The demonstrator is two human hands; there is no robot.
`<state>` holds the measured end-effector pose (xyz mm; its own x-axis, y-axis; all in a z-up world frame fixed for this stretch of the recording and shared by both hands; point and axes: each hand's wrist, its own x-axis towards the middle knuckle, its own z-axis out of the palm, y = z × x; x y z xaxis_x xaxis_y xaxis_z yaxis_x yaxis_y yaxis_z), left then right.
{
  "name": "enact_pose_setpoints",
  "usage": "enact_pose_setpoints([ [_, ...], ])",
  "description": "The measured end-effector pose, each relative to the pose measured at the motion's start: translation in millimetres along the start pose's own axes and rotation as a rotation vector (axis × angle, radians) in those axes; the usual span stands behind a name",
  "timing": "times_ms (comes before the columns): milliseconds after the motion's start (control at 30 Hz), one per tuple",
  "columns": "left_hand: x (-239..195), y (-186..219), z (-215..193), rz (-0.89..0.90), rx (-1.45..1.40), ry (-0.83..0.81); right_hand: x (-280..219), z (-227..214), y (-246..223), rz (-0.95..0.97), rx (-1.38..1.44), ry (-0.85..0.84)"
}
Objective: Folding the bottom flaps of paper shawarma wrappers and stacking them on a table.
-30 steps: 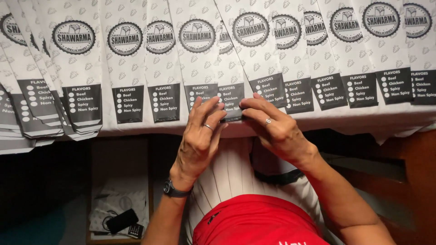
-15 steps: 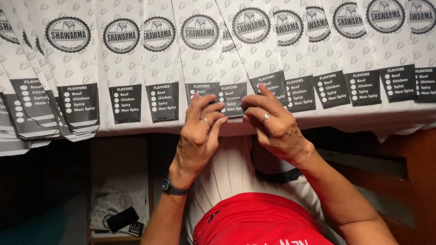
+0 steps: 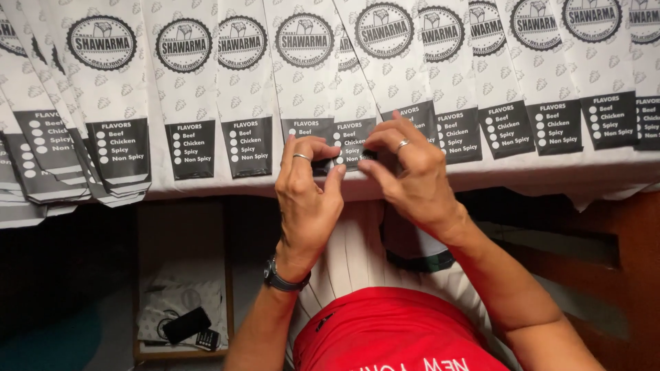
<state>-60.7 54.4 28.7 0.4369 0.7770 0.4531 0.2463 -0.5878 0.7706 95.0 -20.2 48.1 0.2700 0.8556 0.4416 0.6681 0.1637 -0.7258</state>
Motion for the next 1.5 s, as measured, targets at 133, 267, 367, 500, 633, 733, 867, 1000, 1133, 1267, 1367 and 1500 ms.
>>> enact_pose_setpoints([
  [133, -5, 3, 4, 0.016, -0.006, 0.021, 1, -9, 3, 0.080, 0.035, -0.050],
  [267, -13, 4, 25, 0.091, 0.182, 0.143, 1, -9, 0, 0.055, 0.002, -0.037],
  [367, -18, 2, 34, 0.119, 0.270, 0.179, -2, -8, -2, 0.029, -0.019, -0.021],
  [500, -17, -2, 30, 0.166, 0.223, 0.211, -4, -9, -5, -0.031, -0.007, -0.001],
  [633, -21, -1, 32, 0.217, 0.239, 0.253, -8, -4, -7, -0.090, -0.005, 0.013],
  [733, -21, 4, 17, 0.296, 0.138, 0.276, -6, -4, -6, -0.091, 0.001, 0.017],
  [867, -15, -7, -24, 0.327, 0.181, 0.204, -4, -15, -4, -0.130, -0.096, 0.054],
  [1000, 1, -16, -58, 0.347, 0.167, -0.141, -9, -14, 3, -0.228, -0.274, 0.172],
  [1133, -3, -17, -47, 0.355, 0.101, -0.207, -12, 7, -22, -0.229, -0.180, 0.108],
  [1267, -5, -27, -35, 0.387, 0.063, -0.161, -15, 18, -13, -0.237, -0.067, 0.018],
  [1367, -4, -31, -35, 0.419, 0.047, -0.130, -16, 17, -7, -0.257, -0.069, 0.019],
  [1500, -5, -35, -35, 0.454, 0.016, -0.129, -17, 17, -1, -0.291, -0.066, 0.029],
])
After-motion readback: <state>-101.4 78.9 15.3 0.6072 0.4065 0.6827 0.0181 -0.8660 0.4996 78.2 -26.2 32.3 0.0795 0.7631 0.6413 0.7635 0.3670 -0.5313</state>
